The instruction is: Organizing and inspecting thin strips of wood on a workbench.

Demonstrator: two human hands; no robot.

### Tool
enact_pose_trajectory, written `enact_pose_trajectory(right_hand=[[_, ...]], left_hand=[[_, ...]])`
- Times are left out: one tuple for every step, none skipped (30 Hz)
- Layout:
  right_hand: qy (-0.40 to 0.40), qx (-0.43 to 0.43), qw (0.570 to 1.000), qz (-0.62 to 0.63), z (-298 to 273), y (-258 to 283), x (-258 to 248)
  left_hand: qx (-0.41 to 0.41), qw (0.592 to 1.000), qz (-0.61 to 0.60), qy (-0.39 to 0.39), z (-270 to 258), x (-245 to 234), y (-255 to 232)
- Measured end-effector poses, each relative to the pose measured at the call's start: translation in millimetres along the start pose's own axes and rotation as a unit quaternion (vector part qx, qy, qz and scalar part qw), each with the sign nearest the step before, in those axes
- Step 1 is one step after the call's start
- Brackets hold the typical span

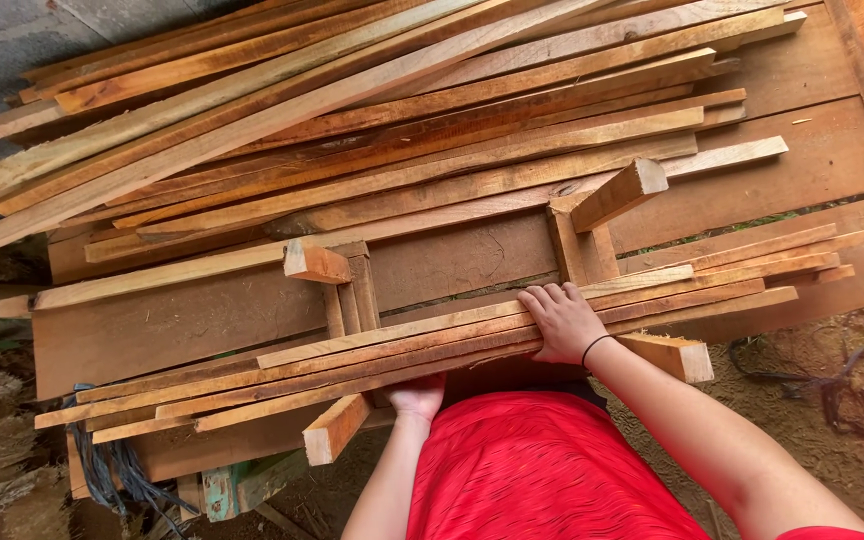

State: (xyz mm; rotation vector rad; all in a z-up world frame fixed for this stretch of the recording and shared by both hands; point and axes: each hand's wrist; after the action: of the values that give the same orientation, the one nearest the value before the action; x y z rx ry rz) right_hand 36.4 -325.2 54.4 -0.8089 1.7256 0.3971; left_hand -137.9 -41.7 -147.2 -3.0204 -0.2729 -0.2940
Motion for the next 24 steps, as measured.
enact_pose_trajectory(right_hand=[[-0.001, 0.002, 1.000, 0.000, 0.1, 0.2, 1.5], [-0.003, 0.002, 1.000, -0.001, -0.1, 0.4, 3.1], [-0.006, 0.003, 1.000, -0.002, 0.4, 0.8, 4.5], [-0.007, 0.006, 1.000, -0.003, 2.2, 0.6, 1.9], [-0.006, 0.006, 1.000, -0.005, 0.8, 0.2, -0.4], [-0.005, 0.006, 1.000, -0.007, -0.4, 0.2, -2.7], [-0.005, 0.006, 1.000, -0.008, -0.7, 0.1, -2.3], [0.000, 0.006, 1.000, -0.003, -0.8, 0.4, -2.0], [0.004, 0.005, 1.000, 0.001, 0.0, -0.5, -1.9], [0.003, 0.003, 1.000, -0.001, -0.7, -1.1, -2.2], [0.007, 0.003, 1.000, 0.002, -0.5, -0.8, -2.5], [0.010, 0.003, 1.000, 0.004, -0.6, -0.7, -2.9], [0.009, 0.002, 1.000, 0.003, 0.8, 0.2, -0.8], [0.016, 0.004, 1.000, 0.003, 1.9, 0.6, 1.2], [0.023, 0.007, 1.000, 0.003, 4.1, -0.8, 2.8], [0.021, 0.007, 1.000, 0.001, 6.3, -1.5, 0.0], [0.043, -0.002, 0.999, -0.006, 7.7, -1.6, -2.8], [0.066, -0.011, 0.998, -0.013, 8.9, -2.1, -5.6], [0.064, -0.008, 0.998, -0.013, 10.0, -2.0, -2.7], [0.067, -0.010, 0.997, -0.024, 11.6, -2.1, 0.2], [0.070, -0.014, 0.997, -0.033, 13.5, 0.0, 3.0], [0.068, -0.013, 0.997, -0.032, 13.7, -1.1, 2.5], [0.064, -0.017, 0.997, -0.040, 14.9, -2.0, 2.0], [0.059, -0.021, 0.997, -0.049, 16.4, -2.5, 1.8]], left_hand=[[-0.001, 1.000, 0.002, 0.001, -0.1, 1.3, 0.4], [-0.005, 1.000, 0.002, 0.005, -0.2, 2.3, 0.8], [-0.009, 1.000, 0.005, 0.009, 0.4, 5.1, 0.5], [-0.010, 1.000, 0.007, 0.012, 1.3, 8.6, -0.4], [-0.015, 1.000, 0.009, 0.014, 0.4, 8.2, 1.1], [-0.021, 1.000, 0.010, 0.016, -0.3, 7.6, 2.1], [-0.021, 1.000, 0.010, 0.016, -0.1, 8.8, 2.9], [-0.026, 0.999, 0.009, 0.019, 0.2, 9.9, 3.1], [-0.030, 0.999, 0.006, 0.022, 0.5, 11.5, 4.3], [-0.030, 0.999, 0.003, 0.023, 0.9, 14.5, 6.4], [-0.033, 0.999, 0.000, 0.026, 1.2, 17.5, 7.2], [-0.036, 0.999, -0.003, 0.029, 1.4, 20.4, 8.1], [-0.035, 0.999, -0.004, 0.030, 0.5, 19.6, 7.5], [-0.038, 0.999, -0.005, 0.034, -0.7, 18.9, 7.3], [-0.042, 0.998, -0.007, 0.039, -1.0, 20.9, 8.3], [-0.042, 0.998, -0.008, 0.041, -1.4, 22.7, 8.7], [-0.045, 0.998, -0.007, 0.046, -2.4, 25.0, 8.1], [-0.048, 0.997, -0.006, 0.052, -3.5, 27.5, 8.0], [-0.049, 0.997, -0.003, 0.055, -4.3, 28.3, 7.6], [-0.053, 0.997, -0.001, 0.060, -5.0, 29.5, 7.0], [-0.055, 0.996, 0.000, 0.064, -6.8, 28.3, 4.0], [-0.054, 0.996, 0.002, 0.065, -7.9, 30.6, 3.9], [-0.055, 0.996, 0.001, 0.068, -8.9, 32.4, 3.3], [-0.057, 0.996, 0.001, 0.071, -9.5, 34.1, 2.5]])
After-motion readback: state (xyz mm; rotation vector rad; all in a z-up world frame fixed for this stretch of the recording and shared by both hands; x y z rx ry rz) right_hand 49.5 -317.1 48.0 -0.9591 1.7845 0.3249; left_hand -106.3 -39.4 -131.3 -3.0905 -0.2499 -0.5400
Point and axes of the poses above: each hand's wrist, its own z-axis towards the middle knuckle, its own x-axis out of the palm, y = z × x, and after that the axes turned 6 degrees about -z, right-handed
